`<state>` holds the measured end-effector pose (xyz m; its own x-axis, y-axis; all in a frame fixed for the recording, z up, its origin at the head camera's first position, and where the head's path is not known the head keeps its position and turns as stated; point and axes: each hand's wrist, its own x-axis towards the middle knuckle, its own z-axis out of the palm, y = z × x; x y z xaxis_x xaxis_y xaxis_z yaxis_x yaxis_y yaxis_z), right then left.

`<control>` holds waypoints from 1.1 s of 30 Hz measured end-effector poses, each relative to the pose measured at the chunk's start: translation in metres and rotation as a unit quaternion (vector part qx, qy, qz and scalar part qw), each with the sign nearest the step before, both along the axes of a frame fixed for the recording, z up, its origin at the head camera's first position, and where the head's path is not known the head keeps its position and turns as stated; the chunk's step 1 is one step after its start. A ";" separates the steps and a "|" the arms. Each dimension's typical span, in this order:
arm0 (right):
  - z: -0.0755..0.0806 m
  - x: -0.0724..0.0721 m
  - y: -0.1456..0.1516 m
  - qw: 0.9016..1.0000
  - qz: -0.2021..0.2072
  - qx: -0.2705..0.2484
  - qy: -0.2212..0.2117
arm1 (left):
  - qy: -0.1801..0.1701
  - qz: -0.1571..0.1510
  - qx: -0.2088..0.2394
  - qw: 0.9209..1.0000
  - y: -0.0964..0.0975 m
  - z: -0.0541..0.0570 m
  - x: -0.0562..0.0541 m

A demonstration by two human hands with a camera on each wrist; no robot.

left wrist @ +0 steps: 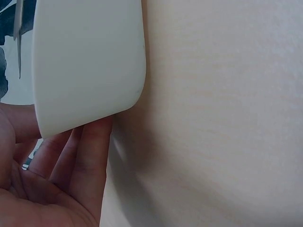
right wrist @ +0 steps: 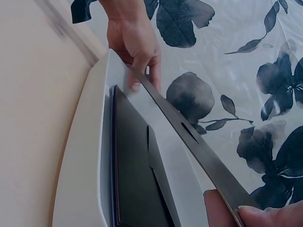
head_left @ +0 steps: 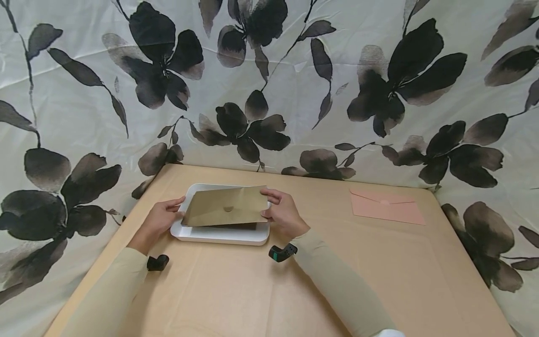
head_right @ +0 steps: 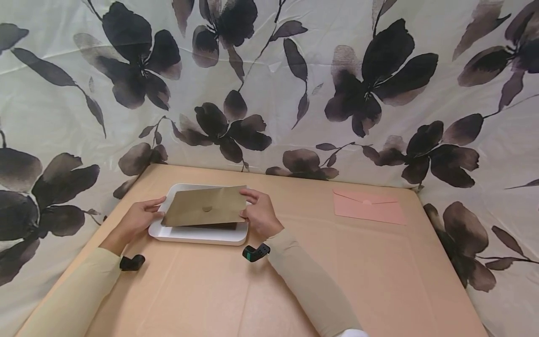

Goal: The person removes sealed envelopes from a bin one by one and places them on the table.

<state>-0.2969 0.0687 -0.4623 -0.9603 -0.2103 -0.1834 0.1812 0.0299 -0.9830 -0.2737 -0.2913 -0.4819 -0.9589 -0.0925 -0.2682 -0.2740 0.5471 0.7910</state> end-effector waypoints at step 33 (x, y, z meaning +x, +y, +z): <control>0.004 -0.008 0.040 1.000 0.008 0.000 -0.006 | 0.004 0.002 0.002 1.000 0.001 -0.003 -0.001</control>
